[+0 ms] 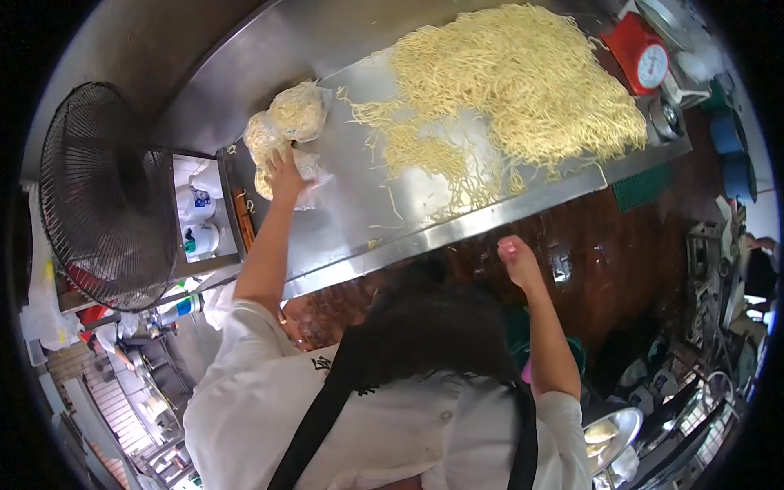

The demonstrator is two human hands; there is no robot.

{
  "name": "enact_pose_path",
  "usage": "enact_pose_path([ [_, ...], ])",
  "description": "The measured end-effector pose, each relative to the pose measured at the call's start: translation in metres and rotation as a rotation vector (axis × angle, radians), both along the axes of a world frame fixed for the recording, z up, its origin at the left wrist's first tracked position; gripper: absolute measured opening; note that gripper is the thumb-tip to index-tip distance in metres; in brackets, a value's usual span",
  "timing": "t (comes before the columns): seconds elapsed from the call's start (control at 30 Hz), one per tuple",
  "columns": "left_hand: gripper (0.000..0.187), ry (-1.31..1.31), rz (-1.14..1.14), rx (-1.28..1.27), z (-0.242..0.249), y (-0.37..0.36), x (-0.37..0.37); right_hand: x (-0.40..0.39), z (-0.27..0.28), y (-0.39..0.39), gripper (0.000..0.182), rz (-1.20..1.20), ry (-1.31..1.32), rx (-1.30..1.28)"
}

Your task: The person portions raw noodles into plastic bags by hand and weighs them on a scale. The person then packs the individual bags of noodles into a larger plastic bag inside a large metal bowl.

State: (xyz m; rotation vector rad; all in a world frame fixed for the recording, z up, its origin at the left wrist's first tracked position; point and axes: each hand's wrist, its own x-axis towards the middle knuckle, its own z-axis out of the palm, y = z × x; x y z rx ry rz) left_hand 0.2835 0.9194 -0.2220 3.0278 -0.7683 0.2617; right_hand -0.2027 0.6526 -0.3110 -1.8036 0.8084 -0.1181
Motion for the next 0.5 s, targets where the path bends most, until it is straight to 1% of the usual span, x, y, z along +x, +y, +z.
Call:
enact_pose_path([
  [0.07,0.05,0.015,-0.231,0.115,-0.017,0.039,0.019,0.067,0.045,0.001,0.014,0.129,-0.107,-0.181],
  [0.13,0.032,0.018,-0.351,-0.022,-0.03,0.05,0.065,0.125,0.061,0.004,0.016,0.15,-0.112,-0.058],
  [0.17,0.023,0.025,-0.409,-0.088,-0.036,0.053,0.076,0.154,0.08,0.01,0.017,0.193,-0.103,-0.103],
  [0.2,0.019,0.115,-0.323,-0.222,-0.025,0.049,0.072,0.182,0.096,0.019,0.018,0.235,-0.093,-0.148],
  [0.23,0.016,0.201,-0.234,-0.355,0.007,0.034,0.06,0.206,0.098,0.029,0.027,0.27,-0.077,-0.037],
  [0.27,0.014,0.285,-0.146,-0.493,0.04,0.016,0.047,0.228,0.102,0.04,0.037,0.302,-0.063,0.068],
  [0.3,0.015,0.344,-0.155,-0.608,0.068,0.003,0.026,0.246,0.106,0.058,0.053,0.296,-0.249,-0.226],
  [0.33,0.014,0.508,-0.144,-0.696,0.089,-0.006,0.014,0.265,0.11,0.075,0.069,0.285,-0.432,-0.525],
  [0.37,0.014,0.679,-0.132,-0.777,0.104,-0.012,0.004,0.283,0.128,0.088,0.08,0.315,-0.429,-0.524],
  [0.4,0.014,0.858,-0.113,-0.853,0.107,-0.016,-0.006,0.294,0.145,0.1,0.091,0.346,-0.42,-0.518],
  [0.5,0.029,1.149,-0.441,-0.877,0.093,-0.038,-0.028,0.319,0.137,0.113,0.074,0.276,-0.407,-0.549],
])
